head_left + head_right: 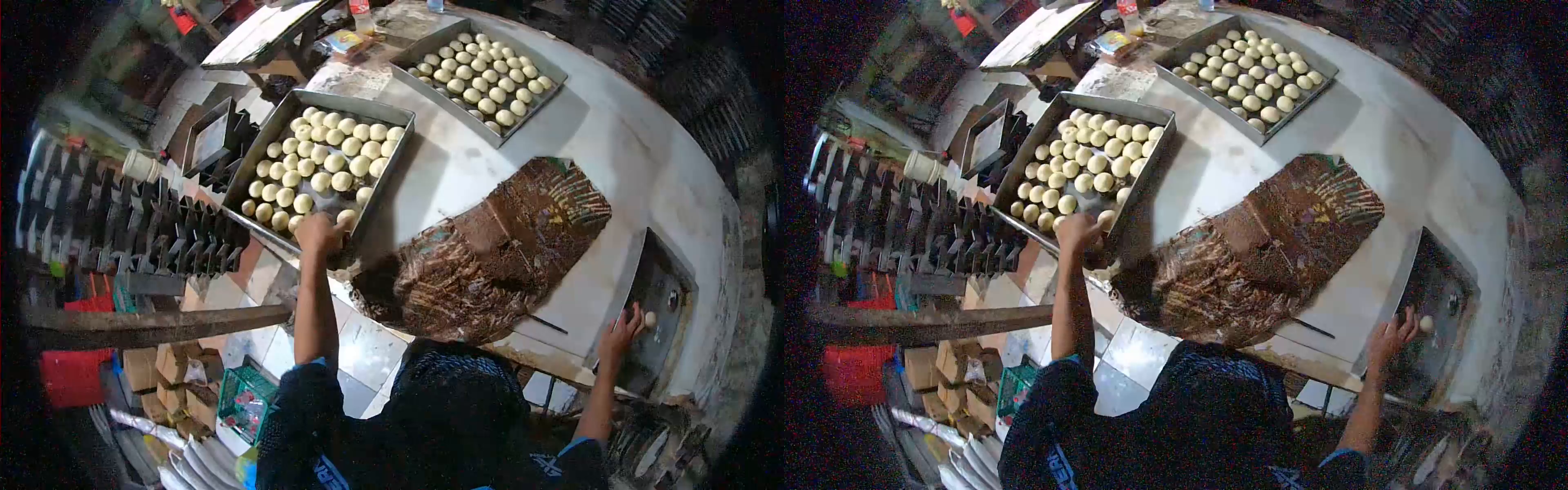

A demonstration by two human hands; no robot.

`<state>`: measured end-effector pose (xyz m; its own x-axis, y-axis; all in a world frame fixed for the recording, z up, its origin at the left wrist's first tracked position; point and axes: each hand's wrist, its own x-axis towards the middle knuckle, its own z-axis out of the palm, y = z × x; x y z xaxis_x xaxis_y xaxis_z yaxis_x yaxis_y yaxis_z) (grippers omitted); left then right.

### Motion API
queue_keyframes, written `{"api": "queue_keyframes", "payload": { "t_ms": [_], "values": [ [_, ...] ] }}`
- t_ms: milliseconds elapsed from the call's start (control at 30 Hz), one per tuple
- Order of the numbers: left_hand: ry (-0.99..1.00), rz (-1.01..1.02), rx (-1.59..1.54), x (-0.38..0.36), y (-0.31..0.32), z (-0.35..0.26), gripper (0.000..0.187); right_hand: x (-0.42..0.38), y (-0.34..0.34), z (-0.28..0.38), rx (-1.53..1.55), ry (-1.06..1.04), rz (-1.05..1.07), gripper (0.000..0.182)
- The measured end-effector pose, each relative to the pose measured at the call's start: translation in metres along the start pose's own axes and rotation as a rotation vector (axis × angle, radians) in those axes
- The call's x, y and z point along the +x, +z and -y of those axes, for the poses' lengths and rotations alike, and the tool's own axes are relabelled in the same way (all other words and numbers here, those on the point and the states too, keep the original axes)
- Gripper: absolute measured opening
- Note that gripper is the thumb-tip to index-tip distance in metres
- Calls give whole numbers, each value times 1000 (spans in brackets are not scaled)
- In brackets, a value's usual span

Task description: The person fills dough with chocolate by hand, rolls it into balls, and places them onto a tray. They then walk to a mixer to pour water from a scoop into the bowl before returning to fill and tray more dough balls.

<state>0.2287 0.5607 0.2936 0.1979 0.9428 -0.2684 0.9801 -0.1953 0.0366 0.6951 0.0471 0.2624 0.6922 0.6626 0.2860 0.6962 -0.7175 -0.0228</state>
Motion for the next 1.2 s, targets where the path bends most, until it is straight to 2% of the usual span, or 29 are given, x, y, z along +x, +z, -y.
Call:
{"api": "queue_keyframes", "payload": {
  "t_ms": [100,133,167,200,233,267,300,333,367,400,433,467,500,567,600,667,700,767,800,833,900,933,967,1033,1067,1100,1133,1167,1200],
  "values": [
    [98,72,-141,12,9,-1,48,4,0,-25,-110,21,56,37],
    [180,-95,-304,6,11,-2,47,7,-10,-20,-118,33,36,37],
    [180,-207,-398,-1,17,1,43,11,-24,-1,-147,12,-99,38],
    [202,-374,-515,-31,-2,-14,32,20,-36,20,-173,-10,-242,38],
    [241,-599,-535,-45,5,-23,27,27,-45,40,46,-28,-249,32],
    [131,-532,-697,-87,-23,-59,24,29,-53,60,268,-50,-246,27],
    [279,-575,-949,-112,-22,-88,27,30,-43,76,608,-94,-151,24],
    [383,-524,-1031,-129,-8,-117,41,30,-33,97,951,-143,-50,22],
    [438,-309,-1032,-164,-26,-151,59,38,-50,133,1174,-281,88,21],
    [718,-472,-829,-189,-26,-180,73,33,-42,157,1426,-303,272,22],
    [790,-289,-1019,-220,-36,-213,78,36,-72,177,1485,-178,614,25],
    [809,32,-1003,-230,-26,-231,85,30,-67,188,1517,-98,686,27],
    [942,-13,-963,-242,-23,-248,89,41,-89,183,1016,-246,638,32],
    [967,-170,-904,-267,-39,-266,82,42,-102,177,1428,-188,356,38],
    [976,-182,-891,-271,-34,-272,82,45,-104,171,1441,-195,342,38],
    [673,304,-1375,-283,-15,-269,71,41,-111,158,1373,-600,47,46],
    [638,308,-1389,-289,-8,-267,53,38,-126,155,1340,-712,116,53],
    [481,144,-1561,-314,-8,-283,36,16,-139,153,1494,-537,162,54],
    [514,-8,-1461,-324,-7,-285,32,17,-140,146,1339,-596,44,49],
    [533,-58,-1572,-334,-1,-290,31,8,-137,148,1446,-398,-35,42],
    [654,-290,-1364,-362,1,-295,30,-2,-138,145,1538,-378,156,34],
    [730,-445,-1304,-363,17,-292,35,-7,-152,153,1432,-391,-74,25],
    [728,-441,-1333,-370,13,-289,45,-18,-160,161,1422,-301,-114,21],
    [754,-220,-1570,-384,-9,-274,56,-39,-153,183,1568,-189,-94,21],
    [820,-187,-1410,-374,13,-256,62,-52,-126,199,1514,-142,18,21],
    [741,-273,-1351,-377,16,-240,54,-67,-102,212,1452,-93,131,22],
    [541,-148,-1284,-385,12,-217,49,-69,-104,231,1445,-267,-43,23],
    [346,-19,-1206,-394,8,-194,44,-69,-113,243,1390,-456,-19,23],
    [389,-235,-1253,-399,15,-178,37,-72,-102,262,1356,-594,-75,25]
  ]
}}
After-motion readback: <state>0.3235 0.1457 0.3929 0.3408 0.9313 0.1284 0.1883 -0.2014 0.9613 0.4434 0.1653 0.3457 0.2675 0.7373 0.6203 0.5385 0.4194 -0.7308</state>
